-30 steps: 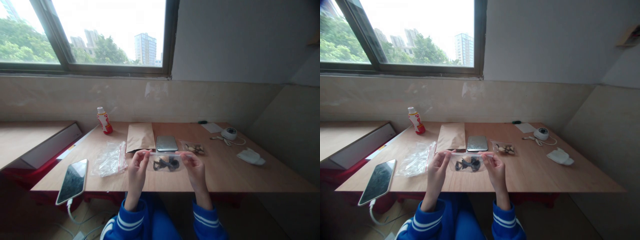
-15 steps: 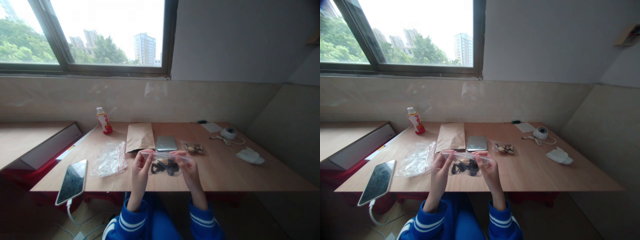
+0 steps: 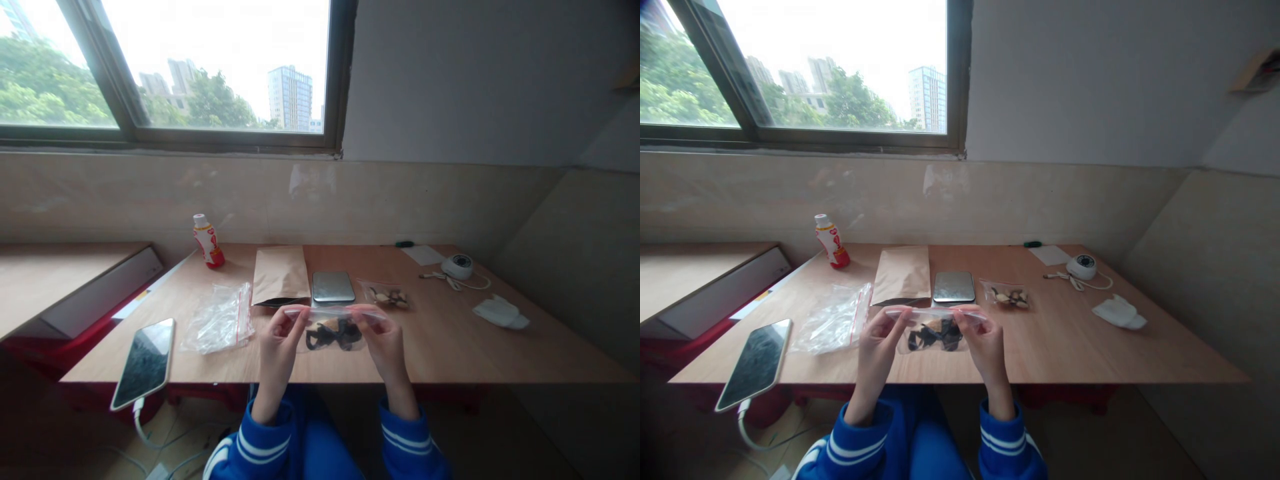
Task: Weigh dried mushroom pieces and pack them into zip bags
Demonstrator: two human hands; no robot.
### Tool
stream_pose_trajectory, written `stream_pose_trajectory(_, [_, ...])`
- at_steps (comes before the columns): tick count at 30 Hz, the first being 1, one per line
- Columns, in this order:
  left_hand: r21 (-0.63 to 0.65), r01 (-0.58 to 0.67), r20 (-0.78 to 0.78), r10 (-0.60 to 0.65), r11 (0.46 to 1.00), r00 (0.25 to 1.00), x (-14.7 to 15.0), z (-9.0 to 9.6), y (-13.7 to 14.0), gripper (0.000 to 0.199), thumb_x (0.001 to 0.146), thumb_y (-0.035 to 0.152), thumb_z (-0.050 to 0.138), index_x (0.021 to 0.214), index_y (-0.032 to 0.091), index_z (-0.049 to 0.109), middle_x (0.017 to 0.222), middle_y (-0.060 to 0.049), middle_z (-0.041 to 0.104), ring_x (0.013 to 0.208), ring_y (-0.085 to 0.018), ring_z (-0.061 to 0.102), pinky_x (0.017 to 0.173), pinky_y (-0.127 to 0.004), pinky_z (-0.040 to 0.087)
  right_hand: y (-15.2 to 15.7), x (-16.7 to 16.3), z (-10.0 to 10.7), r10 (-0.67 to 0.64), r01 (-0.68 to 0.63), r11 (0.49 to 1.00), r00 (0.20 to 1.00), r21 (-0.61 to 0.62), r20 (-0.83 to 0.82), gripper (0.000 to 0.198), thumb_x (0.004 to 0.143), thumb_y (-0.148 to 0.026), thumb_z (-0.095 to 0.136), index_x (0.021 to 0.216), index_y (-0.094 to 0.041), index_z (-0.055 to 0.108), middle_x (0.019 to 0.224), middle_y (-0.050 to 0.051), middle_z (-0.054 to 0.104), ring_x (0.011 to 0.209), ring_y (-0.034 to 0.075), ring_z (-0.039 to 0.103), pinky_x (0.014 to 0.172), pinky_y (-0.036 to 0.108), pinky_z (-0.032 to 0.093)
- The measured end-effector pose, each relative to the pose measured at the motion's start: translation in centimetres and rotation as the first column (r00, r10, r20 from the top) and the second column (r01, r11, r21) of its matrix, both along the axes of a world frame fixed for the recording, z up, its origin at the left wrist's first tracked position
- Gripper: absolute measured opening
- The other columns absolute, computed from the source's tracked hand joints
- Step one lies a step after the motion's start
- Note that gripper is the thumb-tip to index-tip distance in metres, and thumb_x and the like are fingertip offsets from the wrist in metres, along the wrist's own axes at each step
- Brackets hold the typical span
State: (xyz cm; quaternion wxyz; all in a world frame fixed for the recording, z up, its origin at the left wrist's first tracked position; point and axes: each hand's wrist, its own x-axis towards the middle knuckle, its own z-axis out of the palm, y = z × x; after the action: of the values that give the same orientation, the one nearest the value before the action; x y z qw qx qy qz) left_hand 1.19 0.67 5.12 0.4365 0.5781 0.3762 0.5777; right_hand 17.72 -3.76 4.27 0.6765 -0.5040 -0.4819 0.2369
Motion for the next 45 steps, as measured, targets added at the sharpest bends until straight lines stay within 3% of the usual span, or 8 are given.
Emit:
stream_pose_trajectory(8, [0.014, 0.005, 0.032, -0.005, 1.000, 0.999, -0.3, -0.6, 0.2, 0.022, 0.079, 0.038, 0.066, 0.080, 0.017, 0.068, 0.073, -0.002, 0.069, 0.069, -0.014, 0.063, 0.064, -0.022, 0.050, 0.3, -0.3, -0.4, -0.013, 0.014, 1.000, 0.999, 0.022, -0.050, 0.019, 0.078, -0.038, 0.070, 0.076, -0.019, 0.072, 0.074, 0.004, 0.072, 0.070, 0.018, 0.066, 0.063, 0.026, 0.053])
stream_pose_trajectory(13, [-0.060, 0.179, 0.083, -0.174, 0.982, 0.981, -0.4, -0.4, 0.1, 0.028, 0.080, 0.041, 0.064, 0.093, 0.017, 0.069, 0.087, -0.005, 0.070, 0.077, -0.016, 0.064, 0.067, -0.024, 0.051, 0.7, -1.1, -0.7, 0.176, -0.180, 0.984, 0.954, 0.006, -0.242, 0.022, 0.080, -0.041, 0.067, 0.081, -0.019, 0.070, 0.093, 0.007, 0.075, 0.081, 0.021, 0.069, 0.070, 0.030, 0.056])
stream_pose_trajectory(17, [-0.103, 0.202, 0.037, -0.199, 0.974, 0.979, -0.2, 0.1, -0.2, 0.026, 0.077, 0.041, 0.068, 0.081, 0.015, 0.068, 0.070, -0.001, 0.065, 0.064, -0.014, 0.061, 0.058, -0.023, 0.049, 0.6, -1.4, -0.5, 0.234, -0.249, 0.968, 0.948, -0.042, -0.216, 0.024, 0.078, -0.043, 0.069, 0.083, -0.019, 0.070, 0.098, 0.008, 0.074, 0.084, 0.022, 0.070, 0.072, 0.031, 0.058])
stream_pose_trajectory(23, [-0.095, 0.188, 0.016, -0.187, 0.978, 0.982, -0.3, -0.1, 0.0, 0.026, 0.077, 0.040, 0.068, 0.081, 0.015, 0.070, 0.071, -0.003, 0.067, 0.065, -0.015, 0.063, 0.059, -0.024, 0.050, 0.6, -1.2, -0.3, 0.166, -0.177, 0.978, 0.980, -0.107, -0.105, 0.026, 0.076, -0.044, 0.070, 0.080, -0.018, 0.072, 0.081, 0.006, 0.074, 0.073, 0.020, 0.069, 0.065, 0.028, 0.056])
stream_pose_trajectory(28, [-0.048, 0.154, -0.053, -0.157, 0.987, 0.986, -0.3, -0.5, 0.2, 0.024, 0.078, 0.040, 0.067, 0.082, 0.016, 0.071, 0.073, -0.004, 0.069, 0.068, -0.016, 0.064, 0.061, -0.024, 0.050, 0.6, -1.3, -0.3, 0.030, -0.035, 0.994, 0.998, -0.101, -0.053, 0.025, 0.073, -0.044, 0.072, 0.073, -0.018, 0.070, 0.067, 0.002, 0.070, 0.061, 0.017, 0.065, 0.055, 0.024, 0.052])
stream_pose_trajectory(33, [-0.042, 0.157, -0.079, -0.160, 0.987, 0.984, -0.2, -0.1, -0.1, 0.023, 0.078, 0.039, 0.067, 0.082, 0.016, 0.071, 0.074, -0.004, 0.069, 0.069, -0.016, 0.063, 0.062, -0.024, 0.049, 0.3, -1.3, -0.2, -0.009, 0.005, 0.996, 0.999, -0.091, -0.042, 0.026, 0.073, -0.044, 0.072, 0.072, -0.018, 0.069, 0.062, 0.001, 0.068, 0.056, 0.017, 0.063, 0.049, 0.024, 0.049])
stream_pose_trajectory(40, [-0.056, 0.146, -0.035, -0.148, 0.988, 0.988, 0.0, 0.2, -0.4, 0.025, 0.077, 0.041, 0.068, 0.081, 0.017, 0.072, 0.072, -0.004, 0.068, 0.064, -0.015, 0.061, 0.055, -0.023, 0.047, 0.2, -1.0, -0.1, 0.260, -0.272, 0.960, 0.952, -0.062, -0.161, 0.022, 0.074, -0.040, 0.073, 0.086, -0.021, 0.072, 0.094, 0.006, 0.076, 0.085, 0.023, 0.071, 0.075, 0.033, 0.058])
stream_pose_trajectory(45, [-0.035, 0.160, -0.046, -0.161, 0.987, 0.986, -0.2, 0.2, -0.6, 0.023, 0.078, 0.039, 0.067, 0.082, 0.017, 0.073, 0.072, -0.004, 0.069, 0.063, -0.015, 0.062, 0.050, -0.022, 0.047, 0.4, -1.2, -0.4, 0.204, -0.216, 0.972, 0.972, -0.094, -0.118, 0.021, 0.073, -0.039, 0.074, 0.082, -0.020, 0.075, 0.085, 0.005, 0.076, 0.080, 0.022, 0.070, 0.074, 0.033, 0.057])
